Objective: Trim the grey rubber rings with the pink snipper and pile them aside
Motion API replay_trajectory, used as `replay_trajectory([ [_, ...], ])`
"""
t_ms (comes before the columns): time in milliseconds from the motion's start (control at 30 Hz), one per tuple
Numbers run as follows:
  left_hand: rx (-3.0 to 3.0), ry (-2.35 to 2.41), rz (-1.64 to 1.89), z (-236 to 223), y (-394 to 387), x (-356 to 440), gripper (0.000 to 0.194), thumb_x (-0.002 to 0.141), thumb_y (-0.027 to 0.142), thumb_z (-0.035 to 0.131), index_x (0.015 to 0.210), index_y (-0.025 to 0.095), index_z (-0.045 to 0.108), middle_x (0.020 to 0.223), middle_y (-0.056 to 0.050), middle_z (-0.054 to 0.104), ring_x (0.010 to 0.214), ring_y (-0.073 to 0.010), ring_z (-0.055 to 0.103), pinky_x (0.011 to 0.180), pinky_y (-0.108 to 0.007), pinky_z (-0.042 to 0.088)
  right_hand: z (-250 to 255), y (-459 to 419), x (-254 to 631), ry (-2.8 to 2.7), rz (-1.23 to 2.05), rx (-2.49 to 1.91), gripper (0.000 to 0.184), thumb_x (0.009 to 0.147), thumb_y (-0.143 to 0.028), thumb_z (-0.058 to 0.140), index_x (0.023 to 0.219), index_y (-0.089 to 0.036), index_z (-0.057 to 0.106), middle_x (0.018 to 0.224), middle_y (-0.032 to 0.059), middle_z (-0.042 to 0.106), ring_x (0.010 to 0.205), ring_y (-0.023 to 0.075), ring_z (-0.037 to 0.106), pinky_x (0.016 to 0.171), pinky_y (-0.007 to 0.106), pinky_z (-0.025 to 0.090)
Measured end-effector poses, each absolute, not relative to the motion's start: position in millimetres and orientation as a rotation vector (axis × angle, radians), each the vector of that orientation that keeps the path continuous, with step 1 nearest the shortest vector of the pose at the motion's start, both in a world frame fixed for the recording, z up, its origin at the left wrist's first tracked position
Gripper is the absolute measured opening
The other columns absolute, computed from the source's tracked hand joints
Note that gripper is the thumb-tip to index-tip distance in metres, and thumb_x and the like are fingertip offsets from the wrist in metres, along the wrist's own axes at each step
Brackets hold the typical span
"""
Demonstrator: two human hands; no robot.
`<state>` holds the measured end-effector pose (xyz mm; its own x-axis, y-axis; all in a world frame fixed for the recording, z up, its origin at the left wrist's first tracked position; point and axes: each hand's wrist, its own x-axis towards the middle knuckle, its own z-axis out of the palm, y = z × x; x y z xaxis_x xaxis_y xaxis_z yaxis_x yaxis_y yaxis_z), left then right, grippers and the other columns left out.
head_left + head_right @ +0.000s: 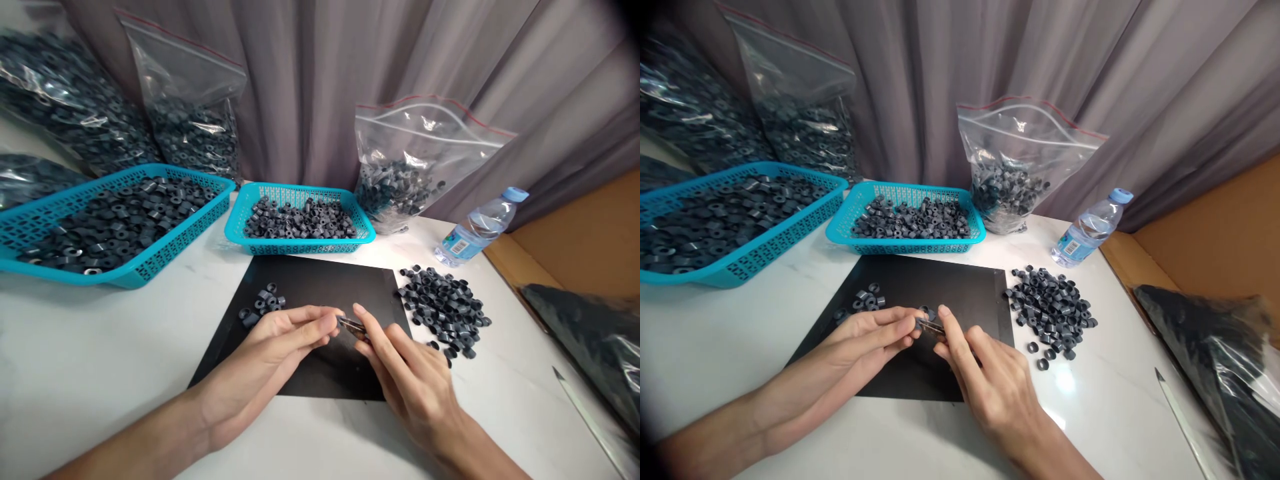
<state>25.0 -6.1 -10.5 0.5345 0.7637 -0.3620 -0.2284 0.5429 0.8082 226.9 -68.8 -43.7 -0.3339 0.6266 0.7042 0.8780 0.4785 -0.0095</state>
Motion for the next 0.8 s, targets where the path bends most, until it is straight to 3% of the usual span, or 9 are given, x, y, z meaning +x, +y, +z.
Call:
replay_trajectory([
  [300,0.811,0.753,0.613,-6.2,-3.4,26.1,0.013,0.086,0.031,0.073,0.09,0.019,0.076,0.094,0.0,0.064,0.099,-0.014,0.052,0.101,-0.028,0.037,-42.5,-69.8,230.0,-2.106,-0.546,-1.215,0.05,0.1,-0.012,0.056,0.147,-0.005,0.043,0.069,-0.0016,0.051,0.055,0.0082,0.044,0.054,0.025,0.034],
  [800,0.784,0.75,0.606,-6.7,-0.2,27.1,0.011,0.084,0.03,0.075,0.085,0.019,0.075,0.089,0.0,0.06,0.092,-0.0137,0.049,0.096,-0.029,0.037,-43.3,-68.8,229.4,-2.12,-0.529,-1.226,0.046,0.1,-0.013,0.056,0.144,-0.003,0.047,0.071,-0.0013,0.05,0.057,0.0083,0.044,0.055,0.026,0.033],
])
